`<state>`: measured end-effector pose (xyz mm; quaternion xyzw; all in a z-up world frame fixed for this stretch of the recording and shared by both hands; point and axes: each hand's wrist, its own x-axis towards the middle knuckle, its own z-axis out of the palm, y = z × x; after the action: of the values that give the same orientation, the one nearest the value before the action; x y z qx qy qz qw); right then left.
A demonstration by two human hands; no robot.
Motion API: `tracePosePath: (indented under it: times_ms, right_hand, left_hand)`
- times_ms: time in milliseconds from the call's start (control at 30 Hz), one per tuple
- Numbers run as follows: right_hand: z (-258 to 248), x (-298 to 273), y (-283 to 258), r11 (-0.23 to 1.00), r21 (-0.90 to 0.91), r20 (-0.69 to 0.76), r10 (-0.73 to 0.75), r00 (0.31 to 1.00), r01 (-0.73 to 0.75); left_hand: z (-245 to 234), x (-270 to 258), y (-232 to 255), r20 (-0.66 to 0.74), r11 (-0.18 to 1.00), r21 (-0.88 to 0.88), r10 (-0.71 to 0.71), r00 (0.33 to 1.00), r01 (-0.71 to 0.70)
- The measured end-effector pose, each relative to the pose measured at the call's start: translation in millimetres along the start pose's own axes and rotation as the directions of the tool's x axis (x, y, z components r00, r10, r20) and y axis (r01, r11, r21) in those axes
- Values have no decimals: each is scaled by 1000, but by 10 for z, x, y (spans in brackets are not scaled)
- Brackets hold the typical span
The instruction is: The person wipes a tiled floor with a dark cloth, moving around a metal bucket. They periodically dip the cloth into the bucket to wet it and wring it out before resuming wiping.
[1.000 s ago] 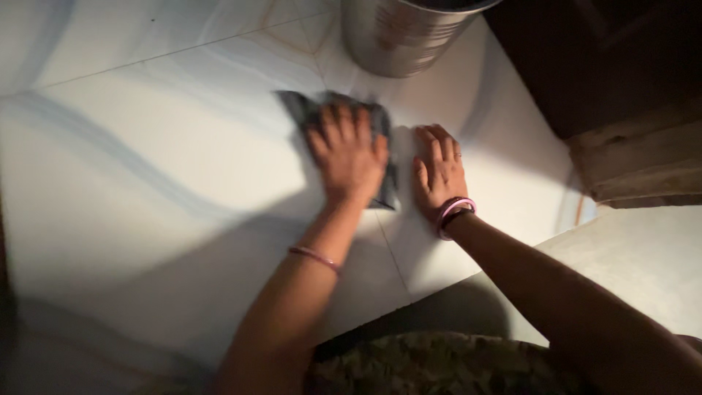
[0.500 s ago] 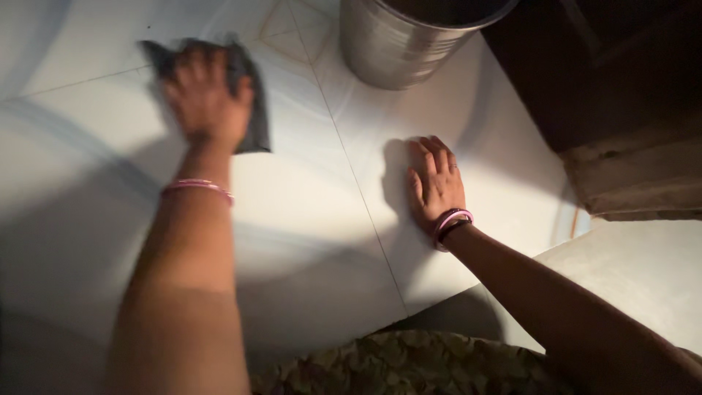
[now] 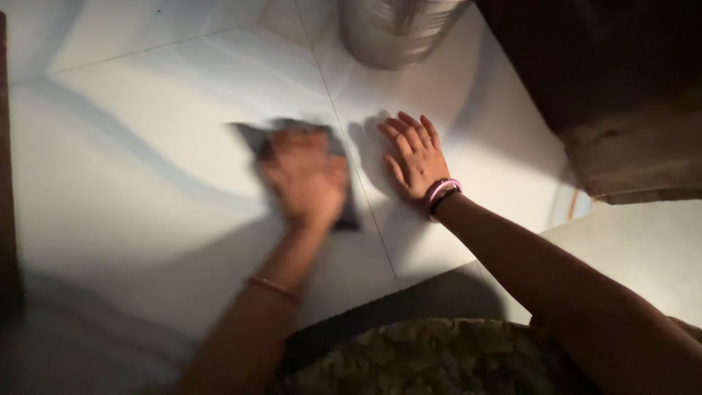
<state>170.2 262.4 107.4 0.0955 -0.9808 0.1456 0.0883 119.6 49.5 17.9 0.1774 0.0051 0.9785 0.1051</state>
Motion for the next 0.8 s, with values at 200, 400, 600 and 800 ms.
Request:
tracePosePath:
  times_ms: [200, 400, 600, 800]
  right_hand:
    - [98, -53, 119, 793, 545, -70, 367, 928, -272]
    - [241, 44, 66, 743, 626, -39, 331, 943, -235]
    - [300, 270, 3, 749, 642, 67, 159, 985, -164]
    - [409, 678, 122, 306, 933, 198, 1, 980, -189]
  left_hand:
    - [666, -16, -709, 57, -800, 520, -316, 947, -299]
    - [405, 408, 938, 0, -925, 379, -39, 999, -36]
    - [509, -280, 2026, -48, -947, 125, 292, 955, 296]
    - [797, -785, 682, 292, -935, 347, 26, 956, -81]
